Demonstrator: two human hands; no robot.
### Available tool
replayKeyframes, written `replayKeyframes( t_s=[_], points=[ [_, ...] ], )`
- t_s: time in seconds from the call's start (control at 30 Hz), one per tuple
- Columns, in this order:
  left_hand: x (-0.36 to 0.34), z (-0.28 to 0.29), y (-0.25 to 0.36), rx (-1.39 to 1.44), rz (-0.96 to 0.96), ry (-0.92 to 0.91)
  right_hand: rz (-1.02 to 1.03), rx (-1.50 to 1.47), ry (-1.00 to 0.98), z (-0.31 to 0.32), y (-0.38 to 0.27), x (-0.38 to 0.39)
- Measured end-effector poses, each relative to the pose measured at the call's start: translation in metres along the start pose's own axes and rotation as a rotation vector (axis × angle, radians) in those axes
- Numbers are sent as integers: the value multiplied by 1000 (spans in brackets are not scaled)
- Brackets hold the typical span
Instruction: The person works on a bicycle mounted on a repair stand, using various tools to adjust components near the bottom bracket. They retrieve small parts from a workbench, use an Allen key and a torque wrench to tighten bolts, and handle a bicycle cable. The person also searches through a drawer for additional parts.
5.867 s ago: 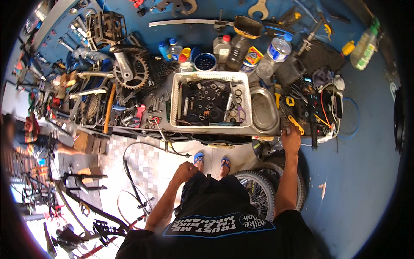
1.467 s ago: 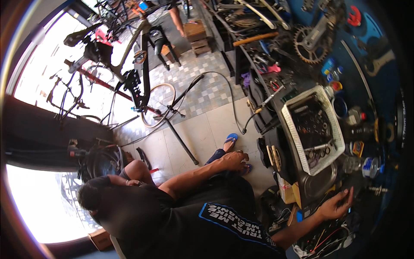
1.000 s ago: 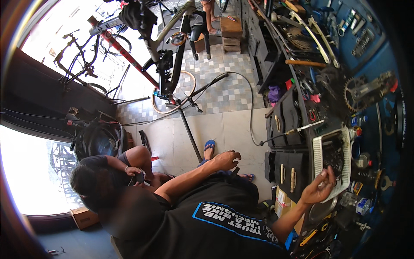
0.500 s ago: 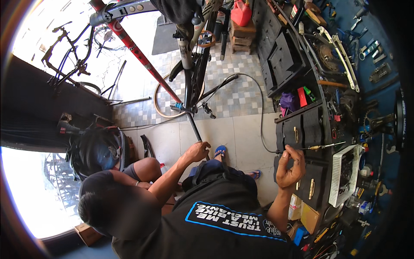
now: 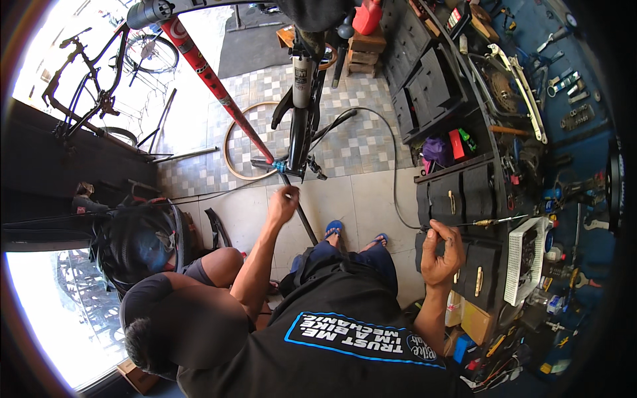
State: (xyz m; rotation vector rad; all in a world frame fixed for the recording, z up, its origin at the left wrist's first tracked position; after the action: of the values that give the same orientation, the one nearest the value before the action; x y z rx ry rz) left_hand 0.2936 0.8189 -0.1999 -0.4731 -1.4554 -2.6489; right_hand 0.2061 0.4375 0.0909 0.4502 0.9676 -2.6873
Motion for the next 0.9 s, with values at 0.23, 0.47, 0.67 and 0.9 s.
replayKeyframes(
  t_s=[0.23, 0.47, 0.67, 0.9],
  points=[
    [-51, 72, -32, 291, 278, 197, 40, -12, -91, -13, -6, -18],
    [-75, 65, -26, 490, 356, 26, 13, -57, -195, -23, 16, -41],
    [-78, 63, -35, 471, 404, 49, 35, -143, -281, -48, 49, -87],
    [-77, 71, -21, 372, 366, -25, 182, -106, -411, -70, 59, -164]
  ],
)
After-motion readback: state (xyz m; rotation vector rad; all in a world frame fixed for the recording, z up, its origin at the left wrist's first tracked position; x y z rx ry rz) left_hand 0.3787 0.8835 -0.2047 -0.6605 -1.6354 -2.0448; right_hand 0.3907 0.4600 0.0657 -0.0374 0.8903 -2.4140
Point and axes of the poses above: each hand's wrist, its own x-axis away from the middle knuckle, its own z-axis out of the back of the hand, y = z × x, the point moved 6 cm from there along -x, towards the middle knuckle, and after that the axes turned 14 degrees about -y, right-handed, at the moved point
